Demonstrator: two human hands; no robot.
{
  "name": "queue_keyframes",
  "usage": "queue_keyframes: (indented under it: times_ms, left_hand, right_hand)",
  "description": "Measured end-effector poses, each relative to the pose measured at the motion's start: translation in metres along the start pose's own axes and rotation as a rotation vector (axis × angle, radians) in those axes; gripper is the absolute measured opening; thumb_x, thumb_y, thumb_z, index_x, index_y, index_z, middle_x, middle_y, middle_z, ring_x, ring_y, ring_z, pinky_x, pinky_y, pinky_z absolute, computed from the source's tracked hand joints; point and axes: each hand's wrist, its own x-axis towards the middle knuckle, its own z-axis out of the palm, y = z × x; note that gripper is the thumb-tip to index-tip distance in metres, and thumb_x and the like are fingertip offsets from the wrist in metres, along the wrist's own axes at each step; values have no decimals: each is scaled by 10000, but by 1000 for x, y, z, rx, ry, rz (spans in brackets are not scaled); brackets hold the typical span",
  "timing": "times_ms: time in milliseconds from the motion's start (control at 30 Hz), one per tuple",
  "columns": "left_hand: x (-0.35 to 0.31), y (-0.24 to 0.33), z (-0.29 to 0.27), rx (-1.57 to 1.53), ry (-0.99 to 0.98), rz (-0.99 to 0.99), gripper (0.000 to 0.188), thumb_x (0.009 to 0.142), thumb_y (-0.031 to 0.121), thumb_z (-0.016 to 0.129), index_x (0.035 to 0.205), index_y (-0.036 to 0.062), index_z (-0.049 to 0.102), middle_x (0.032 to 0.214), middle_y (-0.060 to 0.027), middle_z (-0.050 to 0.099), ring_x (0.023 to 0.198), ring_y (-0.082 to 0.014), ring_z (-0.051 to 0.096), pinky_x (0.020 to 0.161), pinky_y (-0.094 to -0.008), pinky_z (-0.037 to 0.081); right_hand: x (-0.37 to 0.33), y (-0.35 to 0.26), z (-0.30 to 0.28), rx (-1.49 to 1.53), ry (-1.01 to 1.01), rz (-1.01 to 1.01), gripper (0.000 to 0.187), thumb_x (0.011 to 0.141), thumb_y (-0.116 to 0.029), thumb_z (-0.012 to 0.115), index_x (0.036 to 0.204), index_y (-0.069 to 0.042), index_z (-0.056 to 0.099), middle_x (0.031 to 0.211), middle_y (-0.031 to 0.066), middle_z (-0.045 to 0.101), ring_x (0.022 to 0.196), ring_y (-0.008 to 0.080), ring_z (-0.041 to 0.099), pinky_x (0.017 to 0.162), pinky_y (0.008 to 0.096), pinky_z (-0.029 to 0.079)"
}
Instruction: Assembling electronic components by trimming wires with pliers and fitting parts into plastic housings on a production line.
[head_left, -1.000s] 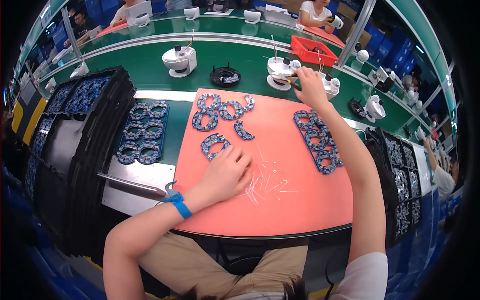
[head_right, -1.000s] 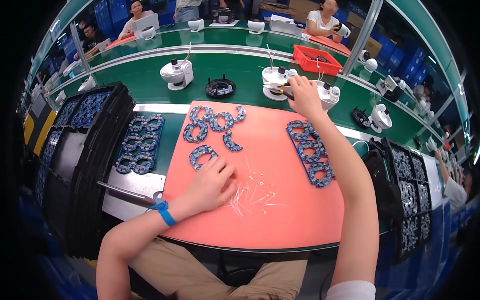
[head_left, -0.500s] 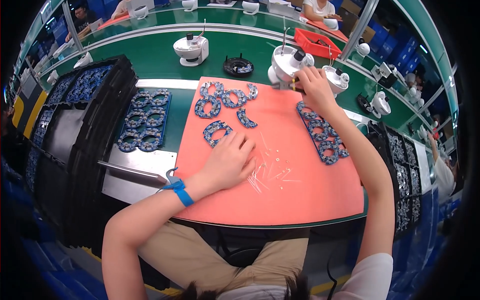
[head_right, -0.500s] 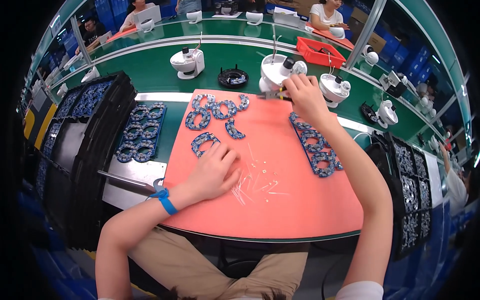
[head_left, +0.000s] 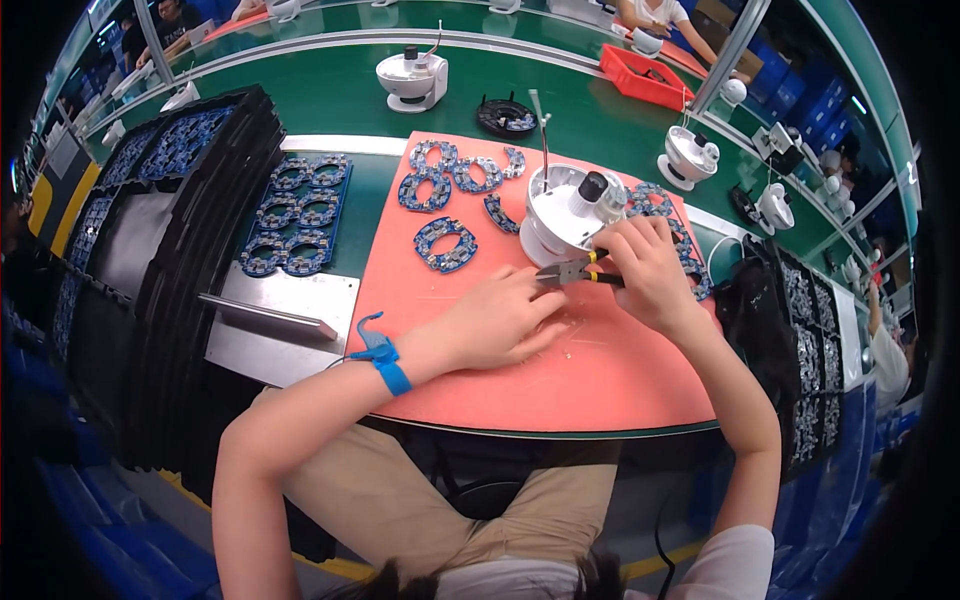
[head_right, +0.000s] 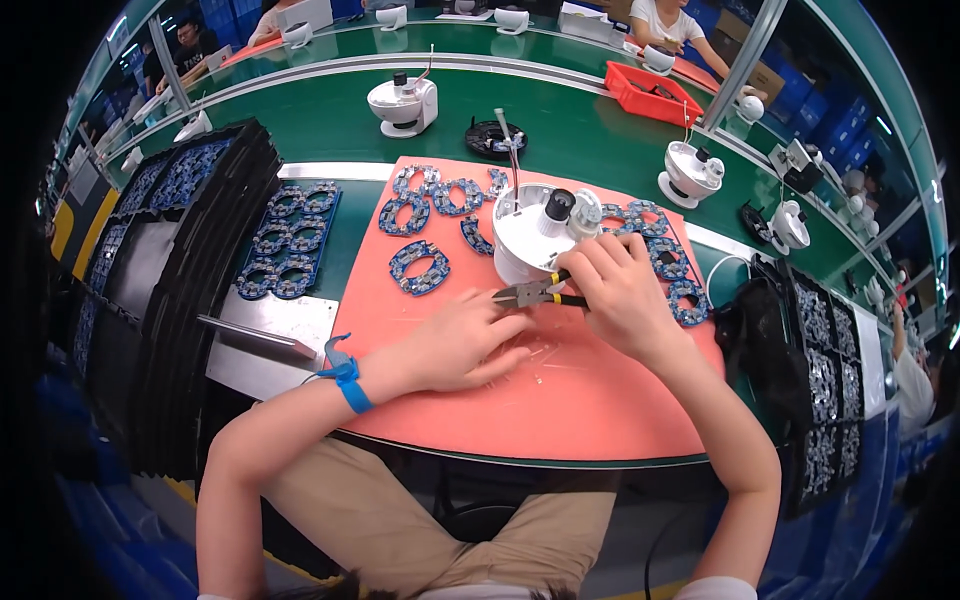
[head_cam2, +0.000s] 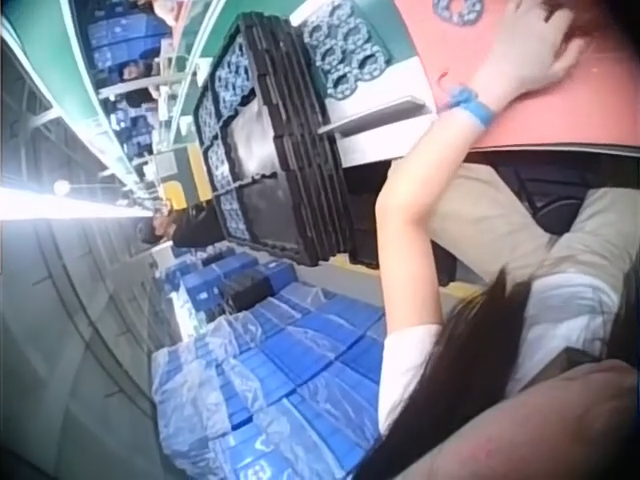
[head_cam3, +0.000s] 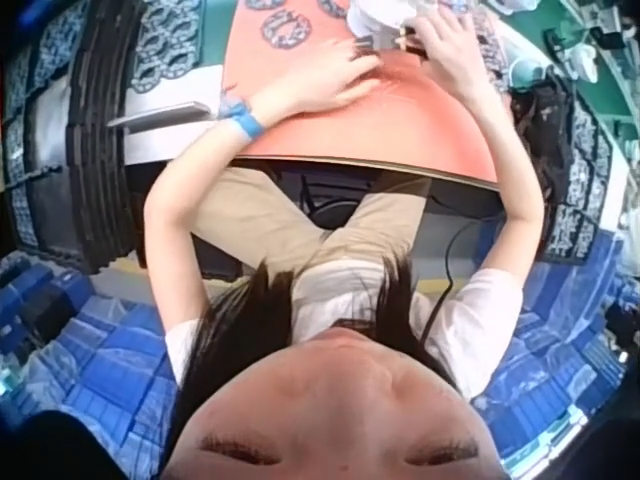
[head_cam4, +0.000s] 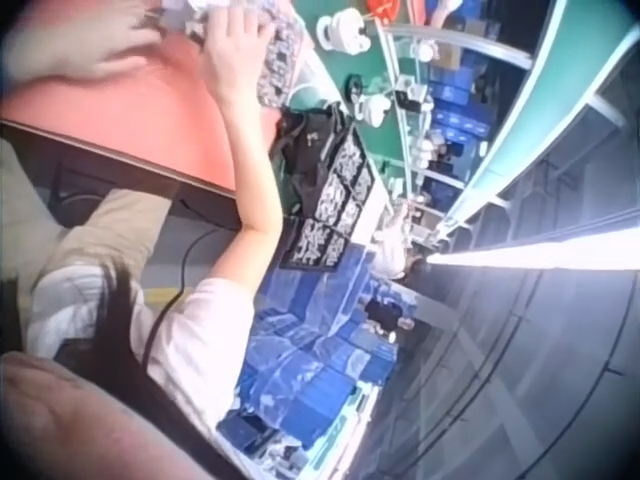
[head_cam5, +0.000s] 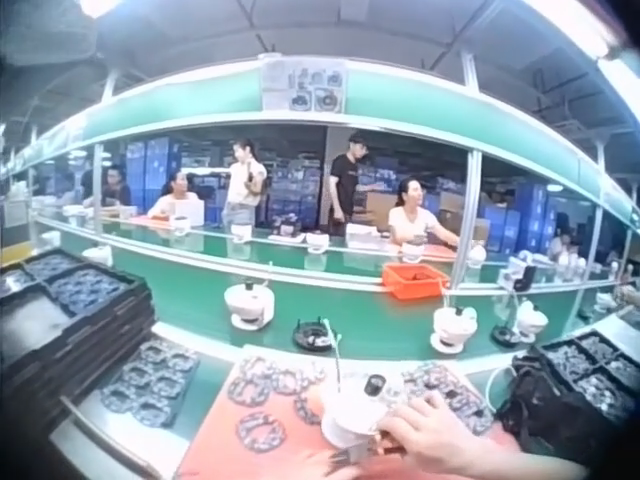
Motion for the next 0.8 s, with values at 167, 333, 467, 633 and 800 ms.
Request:
queue_keyframes:
  times_ms: [167,333,467,633,800]
  left_hand:
    - [7,4,-19,13,334,51,148,752,113,668,695,48,549,674,-81,509,565,-229,510,494,-344,398]
    - [39,-24,-28,2,802,-262,168,818,165,667,859,25,584,724,-70,542,652,-237,573,591,-383,474]
    - [58,-47,-45,-192,469,-594,266,877,239,653,948,-17,631,774,-67,622,670,-149,578,606,-286,459]
    - [61,-59,-43,-196,393,-542,244,878,208,657,844,-33,646,752,-72,644,672,-132,599,617,-294,472]
    - [65,-56,-49,-88,361,-563,245,882,200,652,832,-39,629,711,-94,631,667,-149,599,620,-304,472]
  right_hand:
    - [1,5,-20,174,79,66,392,582,60,685,941,-59,583,930,94,562,874,294,541,774,394,421]
    - [22,40,-33,94,136,175,428,592,75,665,1003,-28,607,968,118,582,913,308,572,790,385,467]
    - [49,64,-28,-20,56,100,397,618,-7,712,1001,-61,623,944,70,576,953,265,548,840,367,429]
    - [73,67,-30,-150,-149,-59,347,629,-85,735,966,-65,656,948,44,590,956,212,549,848,338,429]
    - [85,67,-29,-229,-226,-124,381,593,-97,737,967,-61,668,943,33,592,955,197,552,844,324,426]
